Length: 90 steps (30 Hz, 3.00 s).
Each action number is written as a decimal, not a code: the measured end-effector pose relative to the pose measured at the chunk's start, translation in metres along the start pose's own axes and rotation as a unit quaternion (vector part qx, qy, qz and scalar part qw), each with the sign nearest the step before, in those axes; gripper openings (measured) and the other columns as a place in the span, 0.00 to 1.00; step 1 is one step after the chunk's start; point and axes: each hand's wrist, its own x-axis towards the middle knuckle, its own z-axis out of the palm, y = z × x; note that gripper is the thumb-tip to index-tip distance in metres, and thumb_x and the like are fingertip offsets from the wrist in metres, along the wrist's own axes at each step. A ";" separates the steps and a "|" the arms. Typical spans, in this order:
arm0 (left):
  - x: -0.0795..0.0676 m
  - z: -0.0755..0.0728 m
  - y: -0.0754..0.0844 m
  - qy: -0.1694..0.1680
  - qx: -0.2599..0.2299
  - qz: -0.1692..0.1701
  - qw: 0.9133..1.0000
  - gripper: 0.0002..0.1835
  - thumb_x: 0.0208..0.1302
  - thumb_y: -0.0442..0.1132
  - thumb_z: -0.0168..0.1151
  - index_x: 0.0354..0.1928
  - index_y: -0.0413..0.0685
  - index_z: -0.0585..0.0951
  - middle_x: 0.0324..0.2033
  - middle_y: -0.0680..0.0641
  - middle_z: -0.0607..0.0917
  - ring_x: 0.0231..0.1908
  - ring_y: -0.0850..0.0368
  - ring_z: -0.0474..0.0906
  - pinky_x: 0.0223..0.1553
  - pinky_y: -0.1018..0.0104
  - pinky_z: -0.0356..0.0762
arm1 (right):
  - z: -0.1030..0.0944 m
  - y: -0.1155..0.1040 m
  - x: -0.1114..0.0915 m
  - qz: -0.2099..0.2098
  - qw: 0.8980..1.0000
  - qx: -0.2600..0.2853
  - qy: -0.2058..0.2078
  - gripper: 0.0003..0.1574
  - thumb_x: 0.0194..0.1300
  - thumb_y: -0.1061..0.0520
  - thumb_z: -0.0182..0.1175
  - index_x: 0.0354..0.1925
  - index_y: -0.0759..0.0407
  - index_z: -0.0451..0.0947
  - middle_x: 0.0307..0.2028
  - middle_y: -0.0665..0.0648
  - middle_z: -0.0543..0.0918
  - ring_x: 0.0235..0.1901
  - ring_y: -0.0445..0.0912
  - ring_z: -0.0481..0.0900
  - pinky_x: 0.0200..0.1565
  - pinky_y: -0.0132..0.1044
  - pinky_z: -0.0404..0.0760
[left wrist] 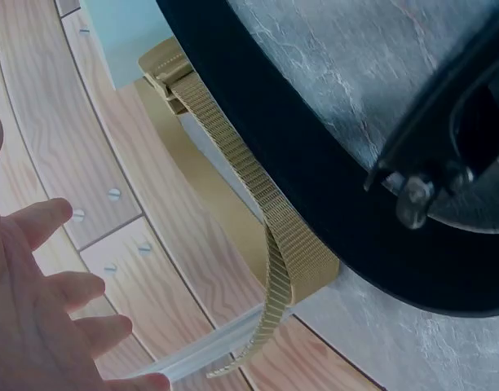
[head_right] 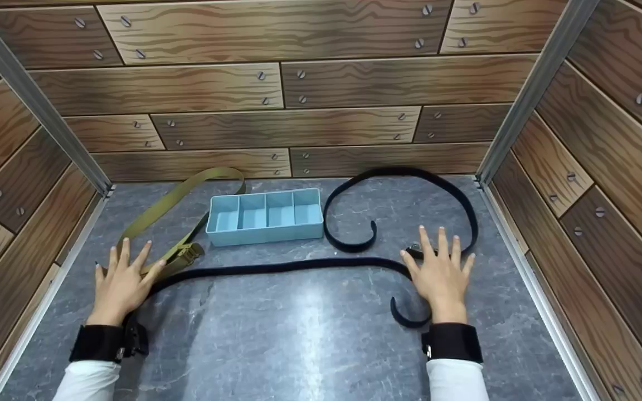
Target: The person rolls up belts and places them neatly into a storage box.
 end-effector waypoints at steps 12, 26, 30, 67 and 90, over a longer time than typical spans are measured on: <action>-0.006 0.011 0.019 -0.017 -0.003 0.008 1.000 0.39 0.71 0.67 0.40 0.74 0.49 0.62 0.72 0.30 0.52 0.69 0.28 0.50 0.64 0.28 0.36 | 0.014 0.002 -0.010 0.008 0.998 -0.001 -0.055 0.55 0.67 0.22 0.39 0.76 0.57 0.51 0.66 0.76 0.61 0.60 0.76 0.62 0.51 0.75 0.61; -0.023 0.044 0.068 -0.020 -0.022 0.073 0.997 0.32 0.66 0.57 0.60 0.65 0.45 0.74 0.65 0.33 0.70 0.60 0.32 0.71 0.61 0.33 0.59 | 0.034 0.011 -0.045 -0.064 0.994 0.045 -0.074 0.40 0.43 0.53 0.79 0.52 0.71 0.78 0.49 0.74 0.78 0.50 0.72 0.74 0.51 0.66 0.70; -0.030 0.056 0.077 -0.009 -0.028 0.102 0.994 0.29 0.63 0.51 0.65 0.62 0.44 0.77 0.61 0.33 0.74 0.54 0.32 0.75 0.56 0.34 0.67 | 0.034 0.017 -0.050 -0.074 0.992 0.044 -0.088 0.37 0.36 0.64 0.78 0.50 0.71 0.79 0.50 0.74 0.76 0.52 0.73 0.71 0.54 0.67 0.67; -0.045 0.106 0.177 -0.045 -0.033 0.239 0.969 0.14 0.68 0.45 0.59 0.50 0.48 0.84 0.39 0.47 0.87 0.40 0.48 0.84 0.37 0.50 0.81 | 0.114 -0.139 -0.041 -0.213 0.967 0.011 -0.139 0.34 0.53 0.53 0.74 0.56 0.62 0.77 0.55 0.66 0.78 0.54 0.62 0.76 0.52 0.59 0.75; -0.031 0.112 0.181 -0.036 -0.071 0.170 0.982 0.09 0.54 0.32 0.63 0.38 0.46 0.83 0.31 0.43 0.86 0.30 0.44 0.83 0.26 0.52 0.78 | 0.123 -0.147 -0.048 -0.380 0.910 0.057 -0.154 0.10 0.50 0.61 0.74 0.35 0.54 0.88 0.30 0.46 0.78 0.33 0.41 0.78 0.40 0.38 0.79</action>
